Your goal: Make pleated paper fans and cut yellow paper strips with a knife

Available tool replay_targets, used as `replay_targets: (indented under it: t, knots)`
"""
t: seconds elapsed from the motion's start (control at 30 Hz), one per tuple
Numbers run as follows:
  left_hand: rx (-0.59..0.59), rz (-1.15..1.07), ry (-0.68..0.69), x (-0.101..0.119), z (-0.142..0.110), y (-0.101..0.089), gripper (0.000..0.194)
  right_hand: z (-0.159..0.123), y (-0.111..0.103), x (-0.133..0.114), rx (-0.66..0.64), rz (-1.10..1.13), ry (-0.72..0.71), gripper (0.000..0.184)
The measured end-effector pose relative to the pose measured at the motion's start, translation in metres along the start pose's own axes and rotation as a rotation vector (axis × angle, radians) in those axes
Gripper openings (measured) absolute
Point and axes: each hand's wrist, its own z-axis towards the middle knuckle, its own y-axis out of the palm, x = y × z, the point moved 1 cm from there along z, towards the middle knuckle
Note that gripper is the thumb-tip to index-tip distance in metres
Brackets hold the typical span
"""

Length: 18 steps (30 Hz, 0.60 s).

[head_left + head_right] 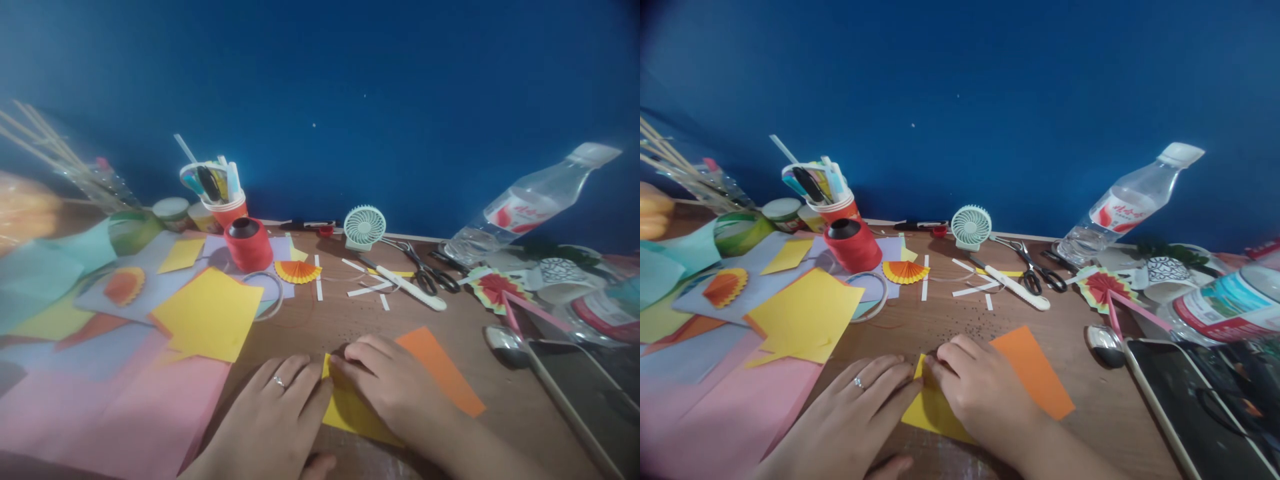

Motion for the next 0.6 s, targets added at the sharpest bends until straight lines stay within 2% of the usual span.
replay_targets:
  t: [0.13,0.2,0.37,0.6]
  knots:
    - [0.027,-0.013,-0.128,-0.006,0.001,0.000,0.030,0.000,0.001,0.000,0.027,-0.008,0.005,0.016]
    - [0.024,0.011,-0.168,-0.009,0.003,0.000,0.028,0.000,0.001,0.000,0.045,-0.022,0.004,0.016]
    - [0.055,-0.004,-0.131,-0.013,0.007,-0.002,0.037,0.001,-0.001,-0.001,0.064,-0.034,0.002,0.020]
    - [-0.015,-0.022,-0.075,-0.013,0.010,-0.005,0.040,0.002,-0.002,-0.001,0.028,-0.008,0.005,0.021]
